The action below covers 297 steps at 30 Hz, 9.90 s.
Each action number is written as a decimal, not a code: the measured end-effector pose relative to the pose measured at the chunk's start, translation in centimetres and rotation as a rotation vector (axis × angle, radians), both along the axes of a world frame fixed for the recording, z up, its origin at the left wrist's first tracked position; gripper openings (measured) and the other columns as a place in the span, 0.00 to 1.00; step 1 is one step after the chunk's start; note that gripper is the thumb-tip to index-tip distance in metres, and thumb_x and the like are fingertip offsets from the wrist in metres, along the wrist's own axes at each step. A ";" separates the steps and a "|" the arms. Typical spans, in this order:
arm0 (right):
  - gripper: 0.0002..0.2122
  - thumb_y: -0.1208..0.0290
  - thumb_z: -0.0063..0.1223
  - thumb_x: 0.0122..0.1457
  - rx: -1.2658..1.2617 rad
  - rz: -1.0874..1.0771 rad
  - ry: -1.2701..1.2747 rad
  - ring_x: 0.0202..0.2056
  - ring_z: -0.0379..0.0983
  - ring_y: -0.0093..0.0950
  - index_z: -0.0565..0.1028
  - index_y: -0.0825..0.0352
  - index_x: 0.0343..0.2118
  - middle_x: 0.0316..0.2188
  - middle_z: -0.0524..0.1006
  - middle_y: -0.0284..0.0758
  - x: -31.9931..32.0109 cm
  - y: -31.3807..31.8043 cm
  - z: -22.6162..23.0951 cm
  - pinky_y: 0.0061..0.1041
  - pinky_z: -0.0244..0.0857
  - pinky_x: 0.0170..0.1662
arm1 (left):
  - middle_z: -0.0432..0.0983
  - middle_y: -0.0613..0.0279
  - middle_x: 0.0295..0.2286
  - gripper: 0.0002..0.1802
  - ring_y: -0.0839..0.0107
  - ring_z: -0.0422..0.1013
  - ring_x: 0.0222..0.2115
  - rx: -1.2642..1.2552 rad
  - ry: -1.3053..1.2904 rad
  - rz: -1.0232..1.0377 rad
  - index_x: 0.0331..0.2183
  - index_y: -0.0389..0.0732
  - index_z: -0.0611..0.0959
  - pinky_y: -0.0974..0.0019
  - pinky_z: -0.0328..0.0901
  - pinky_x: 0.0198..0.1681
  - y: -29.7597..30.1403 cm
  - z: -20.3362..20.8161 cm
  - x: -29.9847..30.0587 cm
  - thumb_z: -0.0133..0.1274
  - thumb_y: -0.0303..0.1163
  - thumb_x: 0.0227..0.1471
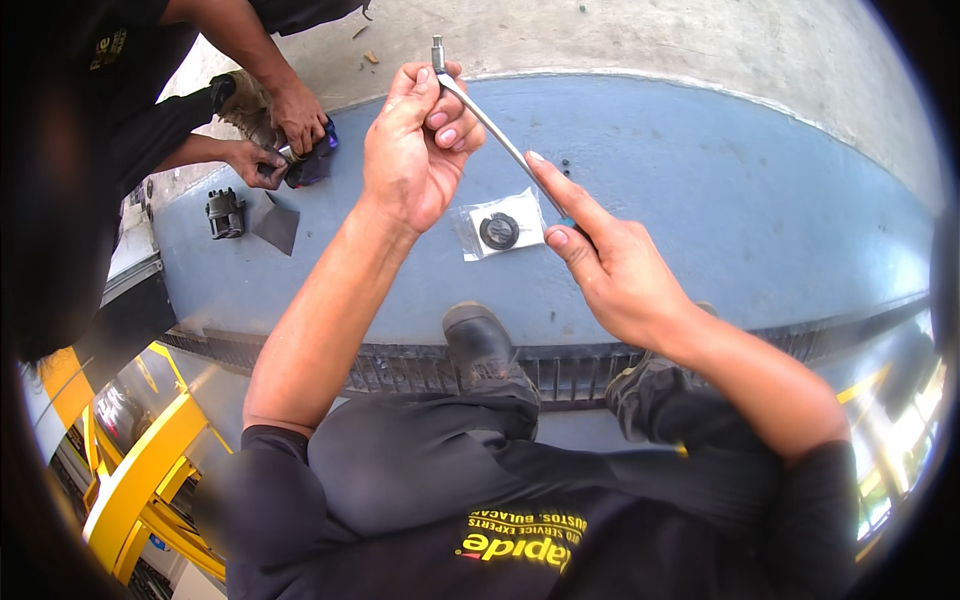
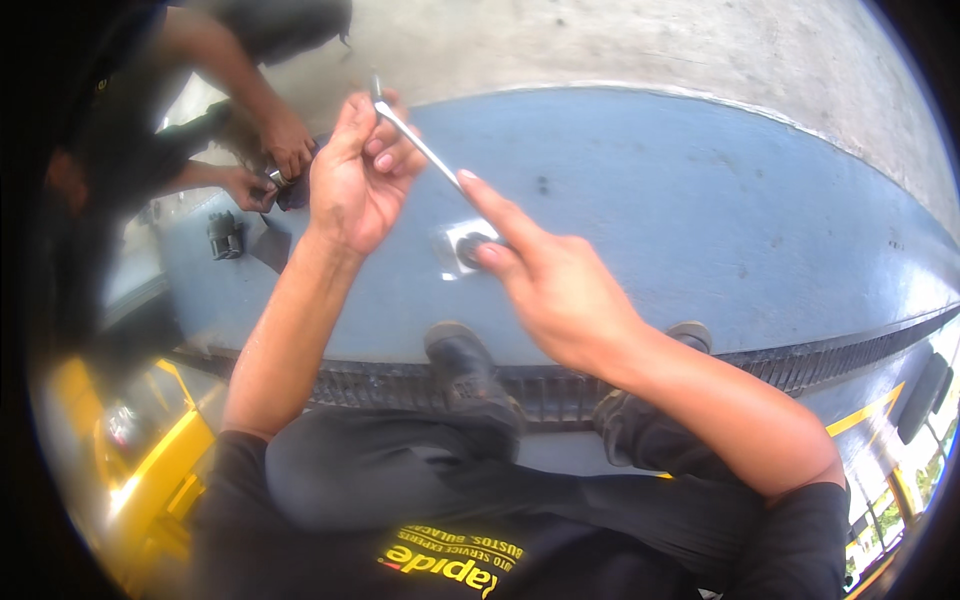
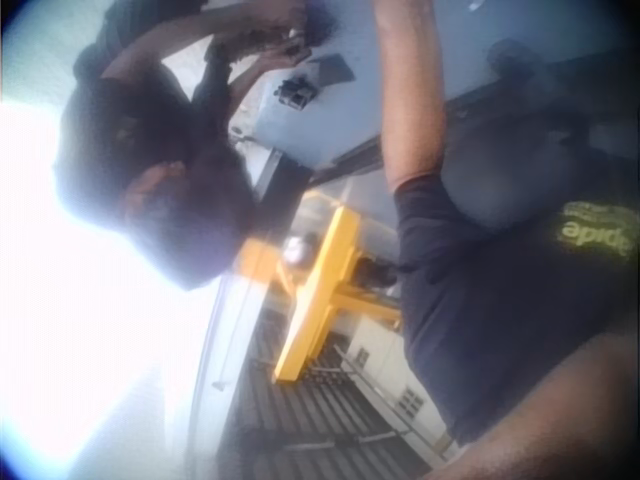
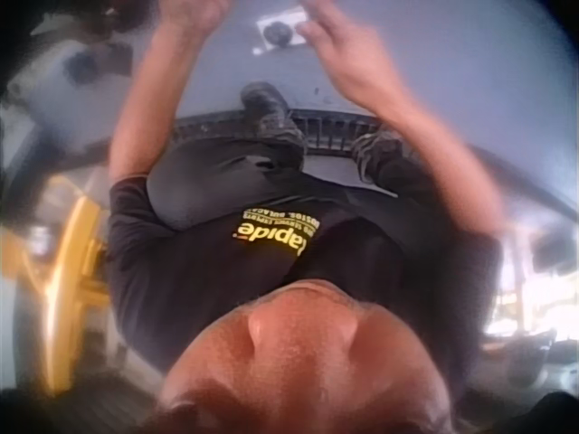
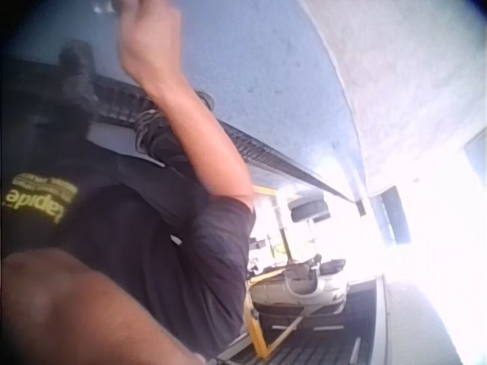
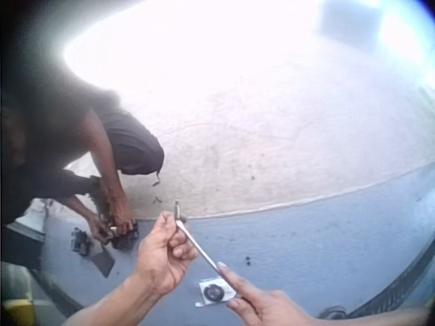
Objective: The person sits on the garage floor and uses a screwdriver to disassemble and reassemble a small cylindrical metal part. They remove a small ring, manipulate internal components, and then reassemble the part.
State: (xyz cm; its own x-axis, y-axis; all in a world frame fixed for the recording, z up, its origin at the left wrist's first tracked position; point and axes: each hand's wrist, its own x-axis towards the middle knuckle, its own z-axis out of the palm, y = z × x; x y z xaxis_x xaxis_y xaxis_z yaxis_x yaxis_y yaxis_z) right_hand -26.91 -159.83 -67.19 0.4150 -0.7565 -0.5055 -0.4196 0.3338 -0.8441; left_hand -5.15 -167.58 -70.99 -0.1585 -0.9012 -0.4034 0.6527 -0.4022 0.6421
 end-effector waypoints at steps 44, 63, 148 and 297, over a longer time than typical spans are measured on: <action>0.23 0.75 0.38 0.72 -0.507 -0.310 -0.336 0.31 0.78 0.23 0.63 0.51 0.68 0.26 0.79 0.33 3.0 -3.0 -3.1 0.28 0.73 0.39 | 0.63 0.70 0.25 0.10 0.79 0.59 0.26 -0.205 -0.170 -0.196 0.45 0.42 0.72 0.74 0.59 0.30 2.8 1.6 -3.9 0.40 0.37 0.73; 0.13 0.70 0.45 0.73 -0.410 -0.582 -0.622 0.17 0.54 0.11 0.65 0.62 0.58 0.20 0.70 0.27 3.9 -1.2 -3.0 0.16 0.47 0.19 | 0.69 0.70 0.28 0.08 0.82 0.64 0.29 -0.424 -0.420 -0.178 0.46 0.38 0.72 0.74 0.63 0.33 3.7 1.6 -5.1 0.42 0.31 0.71; 0.13 0.68 0.44 0.73 0.226 -0.818 -0.671 0.14 0.50 0.11 0.64 0.61 0.58 0.19 0.64 0.25 5.1 0.3 -3.4 0.15 0.42 0.16 | 0.55 0.83 0.15 0.14 0.88 0.49 0.13 0.284 0.063 -0.529 0.35 0.41 0.74 0.78 0.47 0.19 2.4 1.3 -1.4 0.44 0.40 0.70; 0.06 0.76 0.32 0.70 1.242 -0.987 -1.210 0.13 0.45 0.17 0.65 0.68 0.38 0.17 0.58 0.24 3.6 -3.9 -9.4 0.18 0.42 0.12 | 0.75 0.65 0.35 0.13 0.62 0.70 0.34 -1.323 -1.735 -0.292 0.38 0.45 0.83 0.60 0.69 0.39 1.9 -9.0 0.6 0.55 0.24 0.47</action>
State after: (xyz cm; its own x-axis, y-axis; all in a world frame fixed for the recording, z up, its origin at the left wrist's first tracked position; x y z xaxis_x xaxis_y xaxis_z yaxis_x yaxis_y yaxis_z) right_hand -23.27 -163.73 -76.61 0.6172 -0.4173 -0.6670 0.7496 0.5696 0.3372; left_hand -4.51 -165.70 -79.94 -0.5668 -0.7239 0.3933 -0.6836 0.6797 0.2659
